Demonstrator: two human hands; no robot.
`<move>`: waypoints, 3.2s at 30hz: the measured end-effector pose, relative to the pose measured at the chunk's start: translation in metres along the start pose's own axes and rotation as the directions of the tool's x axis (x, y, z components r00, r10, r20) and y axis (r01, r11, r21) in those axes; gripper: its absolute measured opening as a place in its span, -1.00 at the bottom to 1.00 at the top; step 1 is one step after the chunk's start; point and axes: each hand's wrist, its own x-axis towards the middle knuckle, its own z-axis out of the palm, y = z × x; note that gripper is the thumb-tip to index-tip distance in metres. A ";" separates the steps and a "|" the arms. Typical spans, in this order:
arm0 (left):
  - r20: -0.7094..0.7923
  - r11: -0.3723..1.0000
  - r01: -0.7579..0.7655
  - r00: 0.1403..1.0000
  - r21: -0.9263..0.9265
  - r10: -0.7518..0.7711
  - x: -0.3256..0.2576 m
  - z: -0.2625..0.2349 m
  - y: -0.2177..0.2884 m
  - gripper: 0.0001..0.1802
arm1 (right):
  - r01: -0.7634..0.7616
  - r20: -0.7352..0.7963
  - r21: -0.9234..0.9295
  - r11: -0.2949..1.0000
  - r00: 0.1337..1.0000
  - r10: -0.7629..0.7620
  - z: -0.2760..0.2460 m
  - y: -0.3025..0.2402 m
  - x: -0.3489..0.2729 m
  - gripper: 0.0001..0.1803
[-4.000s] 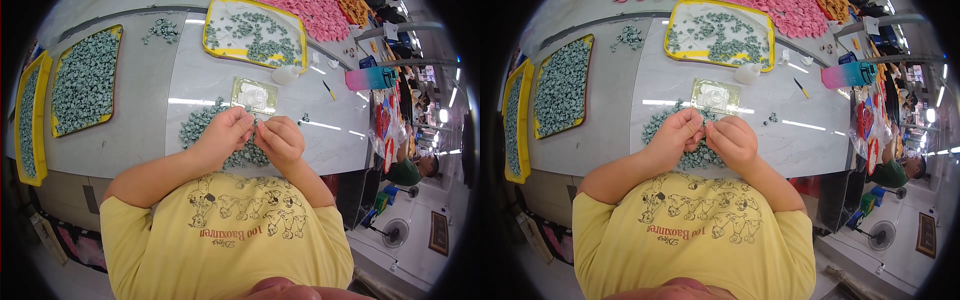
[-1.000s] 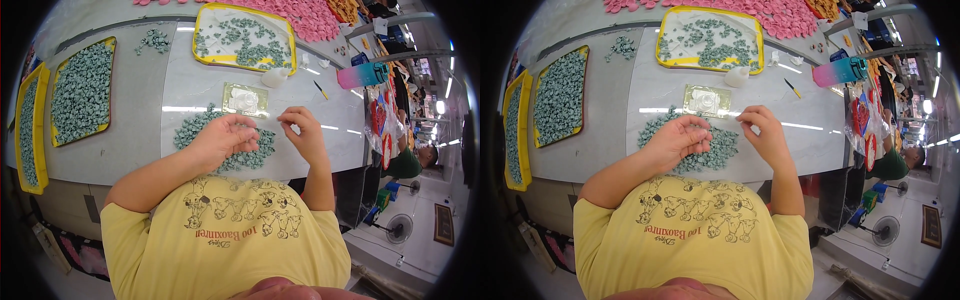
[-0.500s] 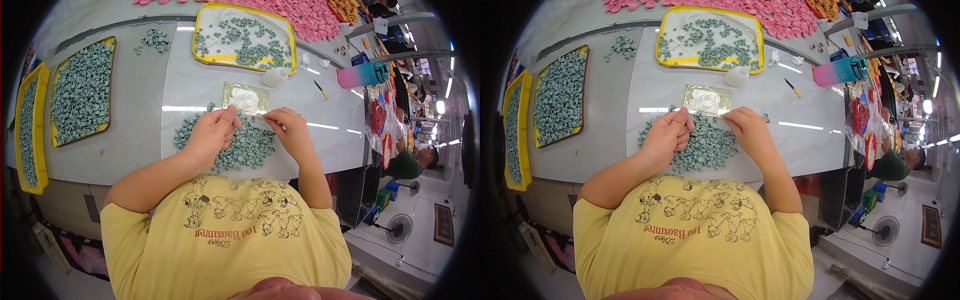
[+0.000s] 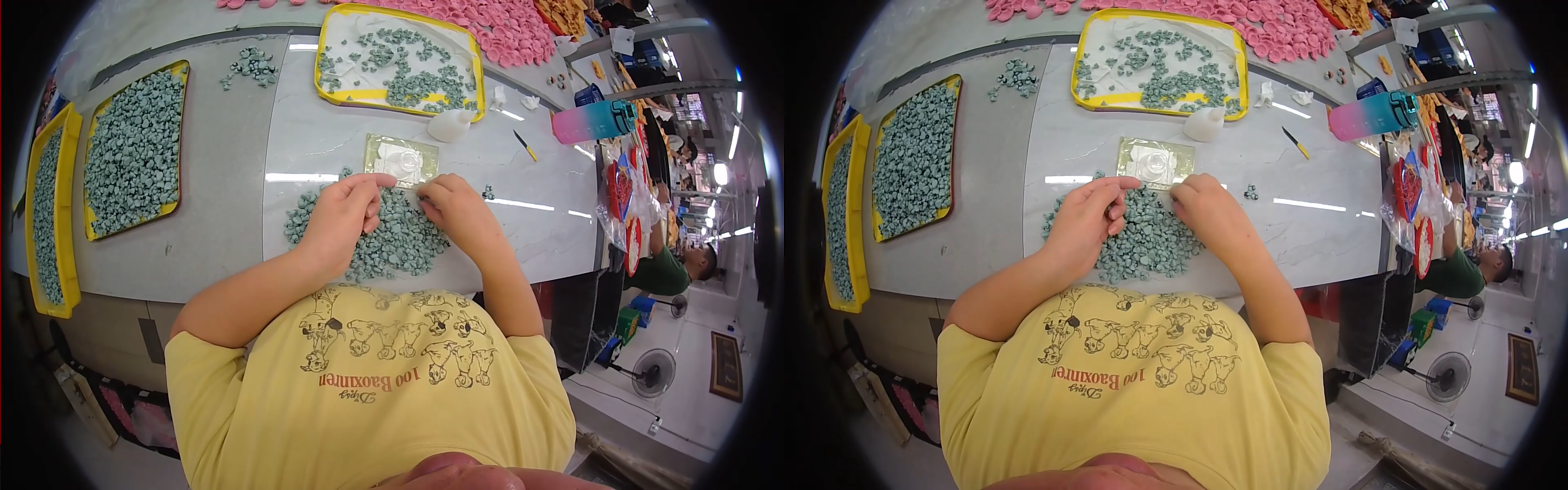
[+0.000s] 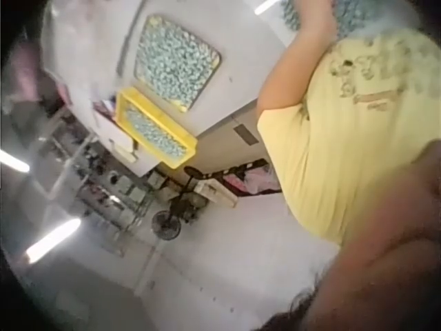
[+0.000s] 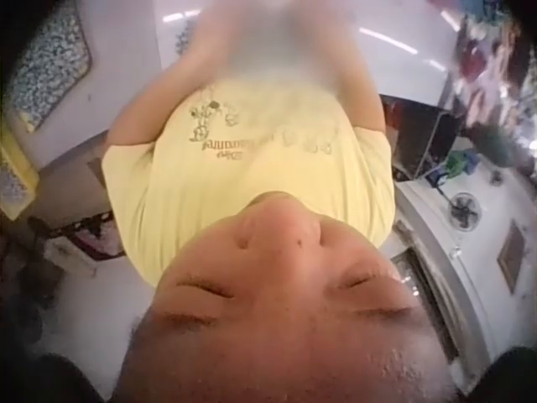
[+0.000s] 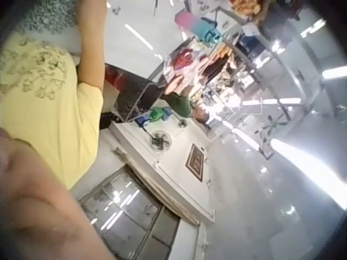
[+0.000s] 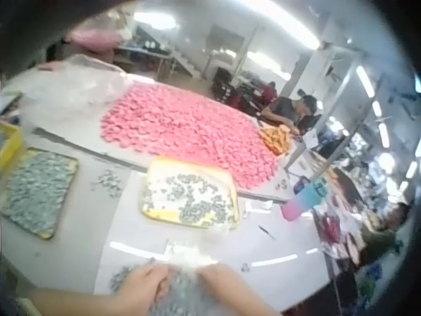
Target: Sorting and packaging small green plastic toy pieces into trays and a bag at a factory workbench.
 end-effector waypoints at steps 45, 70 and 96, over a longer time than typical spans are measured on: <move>0.151 0.974 -0.015 0.988 0.225 -0.020 0.003 -0.001 0.002 -0.77 | -0.048 -0.186 0.528 0.848 0.968 0.171 -0.016 -0.035 0.006 -0.83; 0.005 0.993 -0.048 0.999 0.112 0.048 -0.001 -0.011 0.011 -0.76 | 0.347 -0.224 -0.369 0.862 0.867 -0.445 -0.007 -0.017 0.034 -0.76; 0.236 0.977 0.163 0.964 -0.139 -0.127 -0.007 -0.002 0.011 -0.61 | 0.296 -0.582 0.386 0.874 0.813 -0.019 0.001 -0.050 0.015 -0.78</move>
